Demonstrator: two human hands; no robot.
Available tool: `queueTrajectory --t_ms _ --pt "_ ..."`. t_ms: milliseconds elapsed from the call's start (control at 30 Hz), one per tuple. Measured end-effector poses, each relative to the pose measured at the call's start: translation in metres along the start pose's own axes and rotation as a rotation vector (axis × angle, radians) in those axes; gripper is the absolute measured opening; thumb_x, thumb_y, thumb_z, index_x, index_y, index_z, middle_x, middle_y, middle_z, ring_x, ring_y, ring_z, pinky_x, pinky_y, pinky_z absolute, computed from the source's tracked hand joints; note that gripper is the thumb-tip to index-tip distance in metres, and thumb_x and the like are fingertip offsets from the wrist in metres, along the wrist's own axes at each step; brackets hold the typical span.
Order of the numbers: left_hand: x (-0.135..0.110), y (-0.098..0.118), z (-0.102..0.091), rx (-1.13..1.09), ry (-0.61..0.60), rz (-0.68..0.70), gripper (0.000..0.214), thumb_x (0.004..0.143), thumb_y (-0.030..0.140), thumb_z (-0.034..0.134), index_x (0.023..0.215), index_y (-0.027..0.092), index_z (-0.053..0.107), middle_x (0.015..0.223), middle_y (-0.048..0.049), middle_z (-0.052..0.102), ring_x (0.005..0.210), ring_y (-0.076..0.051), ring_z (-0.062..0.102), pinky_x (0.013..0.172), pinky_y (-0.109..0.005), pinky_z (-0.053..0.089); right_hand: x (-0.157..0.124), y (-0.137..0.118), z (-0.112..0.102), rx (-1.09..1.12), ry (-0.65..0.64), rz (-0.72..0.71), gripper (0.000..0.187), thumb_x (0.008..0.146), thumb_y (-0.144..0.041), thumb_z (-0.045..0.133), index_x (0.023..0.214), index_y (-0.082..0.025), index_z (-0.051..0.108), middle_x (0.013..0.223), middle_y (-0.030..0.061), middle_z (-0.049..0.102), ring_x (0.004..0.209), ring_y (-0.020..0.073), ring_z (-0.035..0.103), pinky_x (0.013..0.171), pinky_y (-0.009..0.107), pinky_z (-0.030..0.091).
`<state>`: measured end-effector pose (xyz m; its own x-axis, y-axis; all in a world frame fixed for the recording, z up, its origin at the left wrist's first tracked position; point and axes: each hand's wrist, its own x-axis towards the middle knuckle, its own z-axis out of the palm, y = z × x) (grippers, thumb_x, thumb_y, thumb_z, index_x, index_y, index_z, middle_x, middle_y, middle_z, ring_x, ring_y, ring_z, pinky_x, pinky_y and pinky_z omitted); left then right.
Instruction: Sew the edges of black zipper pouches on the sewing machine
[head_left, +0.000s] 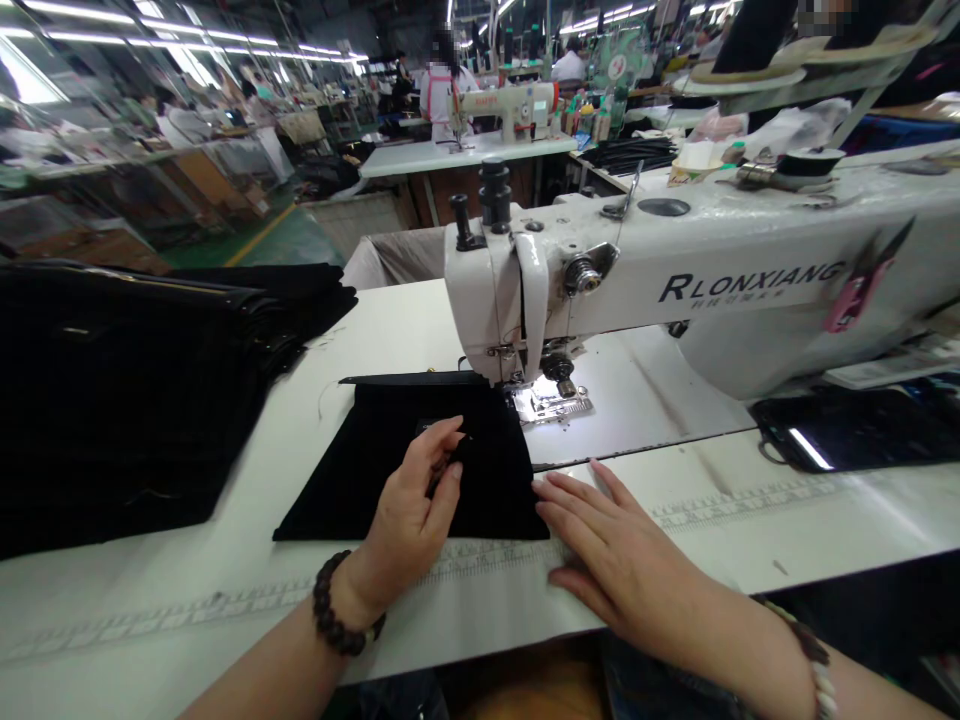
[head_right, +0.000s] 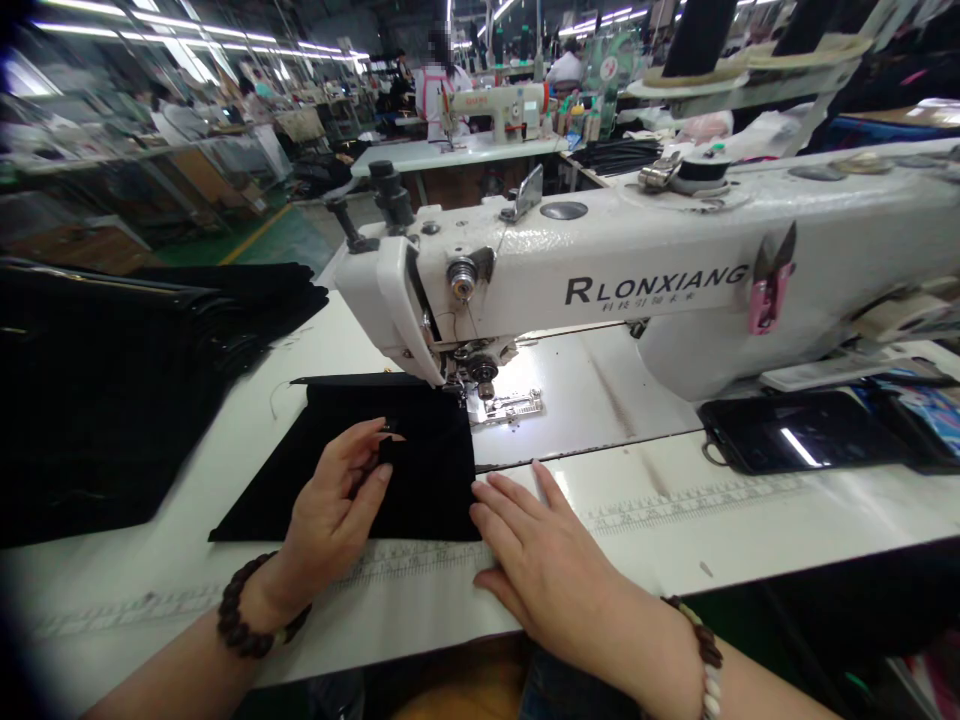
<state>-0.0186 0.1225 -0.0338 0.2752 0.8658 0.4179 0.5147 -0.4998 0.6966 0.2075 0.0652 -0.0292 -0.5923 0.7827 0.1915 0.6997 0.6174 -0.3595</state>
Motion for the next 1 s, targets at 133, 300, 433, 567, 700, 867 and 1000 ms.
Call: queueTrajectory --t_ms 133,300,433,567,700,867,1000 --pt "0.001 0.0 0.001 0.01 -0.01 0.155 0.04 0.086 0.007 0.039 0.123 0.024 0.045 0.113 -0.0046 0.054 0.103 -0.014 0.054 0.09 -0.029 0.046 0.014 0.011 -0.009 -0.003 -0.1 0.006 0.029 0.087 -0.024 0.046 0.112 -0.012 0.053 0.129 0.0125 0.048 0.123 0.0257 0.039 0.101 0.057 0.024" --pt "0.01 0.006 -0.007 0.041 -0.11 0.166 0.033 0.085 0.005 0.036 0.1 0.02 0.062 0.098 -0.0042 0.054 0.086 -0.012 0.057 0.076 -0.023 0.05 0.032 0.029 -0.012 -0.124 -0.123 -0.027 0.038 0.087 -0.025 0.046 0.123 -0.014 0.048 0.127 0.0117 0.05 0.121 0.0284 0.039 0.098 0.06 0.025" --pt "0.007 0.008 -0.008 0.099 -0.123 0.17 0.023 0.084 0.012 0.045 0.098 0.019 0.063 0.094 -0.0048 0.056 0.082 -0.013 0.058 0.074 -0.023 0.052 0.038 0.033 -0.007 -0.12 -0.119 -0.076 0.041 0.088 -0.025 0.045 0.128 -0.017 0.042 0.129 0.0105 0.048 0.123 0.0268 0.036 0.099 0.06 0.022" --pt "0.002 0.006 -0.006 0.209 -0.1 0.179 0.02 0.084 0.018 0.049 0.099 0.019 0.062 0.095 -0.0061 0.059 0.088 -0.018 0.06 0.078 -0.029 0.053 0.04 0.032 -0.005 -0.076 -0.096 -0.101 0.042 0.087 -0.025 0.045 0.128 -0.014 0.041 0.13 0.012 0.047 0.123 0.0253 0.037 0.1 0.057 0.024" --pt "0.002 0.003 -0.007 0.274 -0.084 0.175 0.019 0.085 0.024 0.049 0.099 0.021 0.062 0.097 -0.0051 0.063 0.093 -0.021 0.06 0.079 -0.032 0.053 0.039 0.032 -0.006 -0.038 -0.059 -0.124 0.042 0.086 -0.023 0.048 0.126 -0.012 0.042 0.128 0.0136 0.049 0.12 0.024 0.041 0.1 0.055 0.026" --pt "0.003 0.003 -0.007 0.3 -0.089 0.194 0.02 0.084 0.034 0.052 0.097 0.021 0.061 0.092 -0.0053 0.063 0.089 -0.022 0.062 0.072 -0.032 0.055 0.035 0.034 -0.005 -0.059 0.009 -0.183 0.037 0.09 -0.022 0.041 0.125 -0.013 0.042 0.125 0.0146 0.05 0.119 0.024 0.041 0.099 0.052 0.028" --pt "0.002 0.003 -0.006 0.299 -0.107 0.201 0.021 0.084 0.037 0.053 0.096 0.021 0.06 0.093 -0.0057 0.061 0.086 -0.021 0.062 0.071 -0.031 0.055 0.031 0.034 -0.003 -0.041 0.045 -0.208 0.033 0.091 -0.019 0.036 0.123 -0.013 0.043 0.122 0.013 0.052 0.118 0.0217 0.042 0.101 0.048 0.026"
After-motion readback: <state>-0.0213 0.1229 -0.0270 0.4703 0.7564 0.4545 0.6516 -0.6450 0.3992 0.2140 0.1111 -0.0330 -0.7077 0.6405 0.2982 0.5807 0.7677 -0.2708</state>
